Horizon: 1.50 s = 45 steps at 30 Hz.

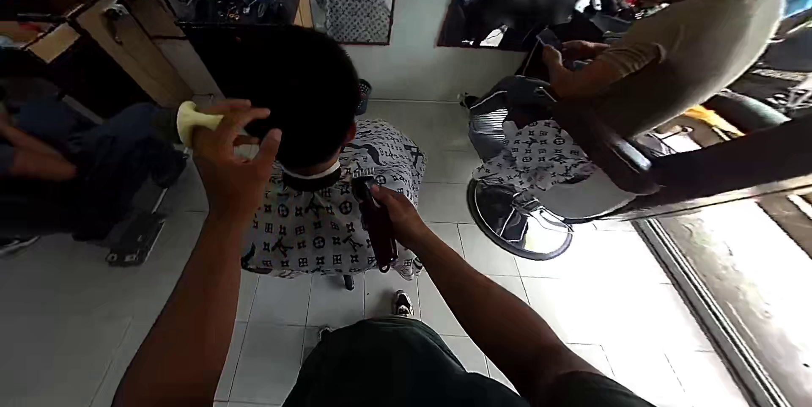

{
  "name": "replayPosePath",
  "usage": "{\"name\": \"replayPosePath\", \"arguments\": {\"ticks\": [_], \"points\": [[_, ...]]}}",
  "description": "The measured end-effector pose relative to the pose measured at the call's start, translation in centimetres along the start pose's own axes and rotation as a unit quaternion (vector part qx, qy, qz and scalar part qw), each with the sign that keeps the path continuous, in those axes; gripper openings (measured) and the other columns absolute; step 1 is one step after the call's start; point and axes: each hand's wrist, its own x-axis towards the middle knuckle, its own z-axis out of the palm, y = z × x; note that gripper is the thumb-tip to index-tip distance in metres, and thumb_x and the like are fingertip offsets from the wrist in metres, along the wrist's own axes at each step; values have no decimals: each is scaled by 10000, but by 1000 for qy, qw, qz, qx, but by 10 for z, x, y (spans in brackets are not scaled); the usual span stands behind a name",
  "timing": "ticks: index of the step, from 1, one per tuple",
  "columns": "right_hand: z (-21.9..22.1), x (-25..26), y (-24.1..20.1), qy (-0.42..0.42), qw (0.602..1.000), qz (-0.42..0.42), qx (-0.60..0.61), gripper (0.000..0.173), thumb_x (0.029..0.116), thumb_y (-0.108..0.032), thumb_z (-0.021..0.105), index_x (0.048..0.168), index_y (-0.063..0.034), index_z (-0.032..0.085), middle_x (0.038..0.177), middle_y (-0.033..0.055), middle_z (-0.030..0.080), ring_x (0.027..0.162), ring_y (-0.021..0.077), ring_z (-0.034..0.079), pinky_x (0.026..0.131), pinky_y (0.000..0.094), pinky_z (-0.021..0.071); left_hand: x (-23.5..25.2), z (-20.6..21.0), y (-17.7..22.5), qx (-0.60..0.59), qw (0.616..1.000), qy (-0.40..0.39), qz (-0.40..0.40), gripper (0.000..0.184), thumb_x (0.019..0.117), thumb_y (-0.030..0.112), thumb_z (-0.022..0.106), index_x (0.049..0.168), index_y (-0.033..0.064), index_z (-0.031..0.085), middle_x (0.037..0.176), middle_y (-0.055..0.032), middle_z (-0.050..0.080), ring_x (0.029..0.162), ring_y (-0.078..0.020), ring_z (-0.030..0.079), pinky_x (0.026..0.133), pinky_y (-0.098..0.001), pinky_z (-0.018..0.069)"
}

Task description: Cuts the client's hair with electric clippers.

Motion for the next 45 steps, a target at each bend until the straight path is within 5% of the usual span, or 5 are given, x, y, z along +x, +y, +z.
{"name": "replayPosePath", "arguments": {"ticks": [5,14,32,36,45], "points": [[18,35,-5,-116,988,-14,-98,405,1080,-377,485,1148,-10,641,903,102,665,791,160,651,742,349,563,14,18,-2,-8,991,-15,-136,786,836,253,828,1516,77,477,1597,-182,385,1459,-268,402,1152,-435,410],[18,53,-13,-201,977,-30,-65,410,1078,-365,479,1225,-13,630,972,122,687,831,192,680,770,391,592,-13,43,11,-63,977,32,-203,884,859,193,813,1596,91,334,1601,-100,412,1436,-155,444,1168,-345,418],[13,42,-26,-205,962,-170,-66,319,1061,-308,515,1195,-31,601,885,56,656,750,95,644,676,286,557,-49,47,27,-140,946,66,-285,754,937,36,668,1598,78,307,1543,-100,481,1341,-142,543,1091,-292,475],[4,54,-24,-222,971,-14,-82,430,1073,-403,509,1113,4,644,859,123,665,714,190,665,687,371,595,-64,40,41,-140,926,56,-346,721,980,77,650,1606,218,319,1572,-41,465,1302,-205,582,994,-378,543],[-5,66,-24,-231,968,0,-95,423,1084,-392,487,1123,5,626,851,116,649,711,171,650,689,342,578,-157,40,52,-159,874,102,-448,563,976,17,564,1505,16,371,1236,-140,691,987,-234,739,779,-357,634]]}}
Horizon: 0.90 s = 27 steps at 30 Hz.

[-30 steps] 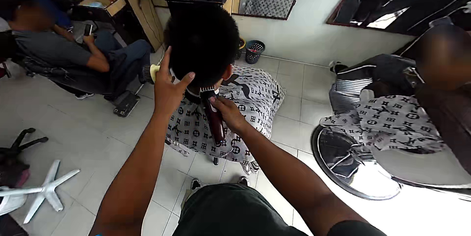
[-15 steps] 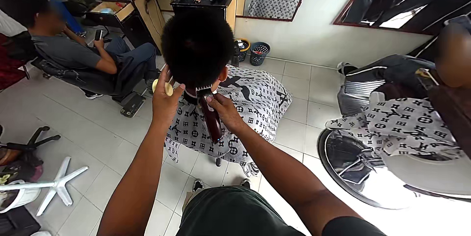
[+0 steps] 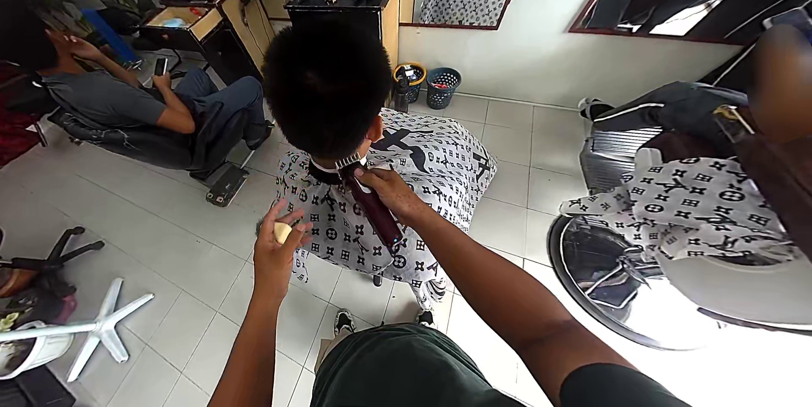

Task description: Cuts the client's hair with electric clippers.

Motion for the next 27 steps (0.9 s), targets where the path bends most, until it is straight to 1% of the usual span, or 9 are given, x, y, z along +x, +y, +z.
{"name": "replayPosePath", "arguments": {"ticks": [6,9,14,18,20,22,24,26,27], "points": [[-4,2,8,-7,996,-87,17,400,1084,-369,440,1199,-22,603,868,107,662,705,177,666,674,353,595,-15,-11,-19,0,998,31,-48,463,1006,19,529,1459,16,435,1183,-128,709,965,-227,741,734,-356,636],[-8,2,-2,-15,998,-32,-47,397,1078,-387,503,1085,-11,630,835,101,628,704,160,611,674,334,530,-17,-10,-18,0,999,33,-39,461,1000,20,532,1451,10,437,1177,-124,712,965,-221,742,732,-350,636],[-5,2,3,-16,995,-100,12,400,1078,-374,440,1189,-23,594,853,106,652,688,177,657,660,348,588,-15,-2,-17,-10,999,29,-35,446,1008,4,521,1445,6,436,1173,-116,709,953,-209,738,725,-329,629],[-7,1,-4,-7,997,-29,-71,400,1072,-392,517,1080,-9,633,829,103,627,700,162,610,671,336,529,-10,1,-13,-8,999,12,-35,448,1006,16,528,1444,3,436,1171,-115,713,954,-207,741,729,-331,631],[-6,2,0,-1,997,-58,-44,393,1078,-389,495,1095,-18,624,822,99,630,678,158,615,643,325,536,-4,3,-10,-17,999,7,-35,431,1011,12,523,1434,6,444,1158,-112,716,950,-211,742,725,-329,632],[-3,-1,8,5,993,-117,16,407,1085,-382,421,1223,-42,596,878,87,650,710,153,647,671,335,578,3,9,-7,-45,998,40,-3,416,1006,1,526,1413,-5,441,1132,-112,720,925,-205,745,715,-325,632],[-7,-14,13,11,993,-102,57,412,1088,-389,392,1226,-62,603,868,80,670,700,162,672,669,343,605,12,16,-9,-33,989,97,110,526,968,43,555,1453,-28,360,1191,-103,654,972,-162,713,774,-318,617],[-19,-38,22,18,997,-42,69,398,1091,-339,385,1143,-32,634,843,77,680,672,164,680,638,341,615,20,19,-8,78,979,43,182,601,968,170,585,1461,-65,333,1234,-116,582,1006,-127,655,810,-309,588],[-26,-51,29,26,997,-12,72,410,1094,-324,364,1132,-22,639,850,65,685,672,154,681,632,333,617,23,23,-3,140,972,-39,185,530,979,211,609,1387,-86,445,1140,-133,645,913,-138,683,742,-318,599]]}}
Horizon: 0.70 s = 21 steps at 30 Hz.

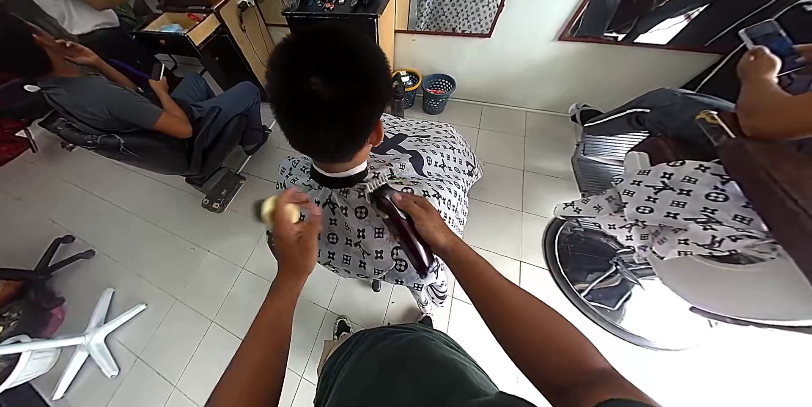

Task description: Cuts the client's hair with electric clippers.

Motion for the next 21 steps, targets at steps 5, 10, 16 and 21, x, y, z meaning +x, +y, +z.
{"name": "replayPosePath", "arguments": {"ticks": [5,10,16,21], "points": [[-19,-50,24,129,988,55,70,463,1108,-327,271,1119,-28,625,777,50,685,589,138,665,540,300,597,47,41,25,1,954,-264,139,262,989,158,604,1121,-26,736,901,-92,751,736,-94,684,684,-268,571],[-14,-72,35,195,975,46,95,490,1100,-333,261,1105,-6,626,733,72,682,569,149,666,524,301,594,72,87,30,-107,927,-354,-65,233,1018,86,612,1237,12,645,926,-70,720,652,-71,641,535,-213,515],[9,-64,27,204,976,20,73,376,1058,-298,361,1066,-30,625,759,43,682,575,129,662,531,296,598,43,16,22,-52,987,-143,43,296,996,169,615,1247,23,673,995,-68,743,787,-108,701,647,-278,588],[56,-10,-6,130,991,-13,-18,319,1074,-255,476,1163,25,599,865,64,669,660,140,665,631,325,609,-23,-72,-36,-65,991,-70,-93,280,984,139,578,1204,-23,638,934,-16,723,683,-42,678,534,-201,556]]}}
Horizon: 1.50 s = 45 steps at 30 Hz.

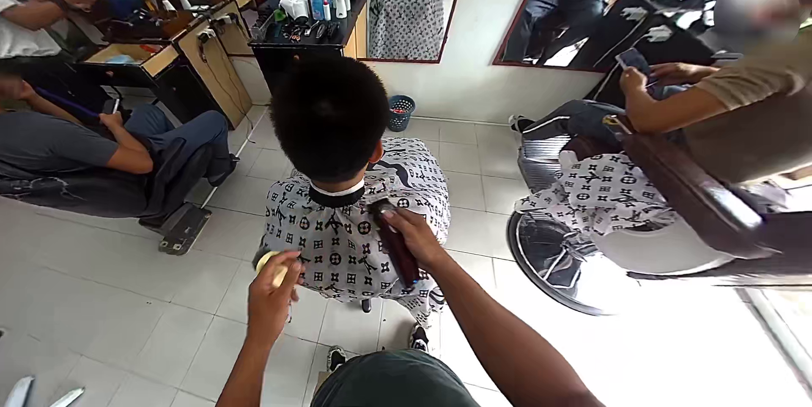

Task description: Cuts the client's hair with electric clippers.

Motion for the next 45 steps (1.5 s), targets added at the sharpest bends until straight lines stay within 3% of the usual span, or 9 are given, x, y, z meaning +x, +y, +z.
{"name": "replayPosePath", "arguments": {"ticks": [5,17,21,26,31,36,38,41,45], "points": [[44,31,-15,-13,999,-5,-48,339,1070,-284,537,1115,45,611,871,108,650,707,178,665,690,357,604,-45,-31,-46,-30,996,0,-87,222,965,101,578,1147,6,661,869,11,715,652,-37,672,482,-183,526],[64,35,-5,65,995,-27,-77,381,1091,-312,483,1140,36,630,893,144,673,751,213,685,733,390,608,-60,-69,-79,-19,991,-86,-98,211,961,114,610,1136,30,691,908,2,735,704,-29,689,527,-180,540],[77,30,8,115,981,-141,-70,315,1075,-248,470,1179,24,591,878,107,669,757,181,689,745,374,609,-53,-85,-82,-12,989,-100,-106,209,970,103,599,1144,26,685,911,-3,735,699,-31,686,526,-180,536],[83,27,-3,131,988,-21,-81,404,1088,-352,491,1088,24,640,813,131,666,682,203,679,672,365,606,-44,-90,-77,-9,987,-120,-106,196,973,96,595,1137,35,685,891,6,734,701,-28,686,531,-172,530],[81,17,16,117,982,-142,-47,353,1081,-262,414,1191,35,572,872,92,665,713,180,685,689,369,618,-38,-87,-73,-22,983,-146,-108,200,970,98,608,1142,37,691,908,-4,740,702,-45,693,525,-188,536],[54,-46,49,113,992,-42,-29,352,1042,-302,431,1078,-6,619,789,49,682,611,155,674,595,341,613,19,-64,-40,-63,993,65,81,559,960,198,598,1397,-102,422,1161,-94,626,931,-49,650,694,-213,565],[46,-61,67,140,990,-1,11,388,1060,-323,399,1074,-6,622,774,63,678,606,167,672,593,349,610,41,-40,-11,34,990,-13,140,493,971,268,603,1255,-130,546,1118,-186,649,947,-171,666,743,-334,579],[41,-80,79,152,987,16,52,407,1064,-346,391,1096,-13,623,794,64,672,618,160,665,592,345,603,65,-2,38,171,917,-312,180,289,1007,305,628,1075,65,773,997,-96,750,918,-218,719,844,-450,582],[28,-95,85,147,988,-7,34,389,1055,-332,433,1124,-12,643,876,46,679,708,117,655,673,335,588,98,52,49,-218,898,-298,240,232,1007,420,617,1106,255,746,985,22,776,783,-99,743,632,-249,621]]}}
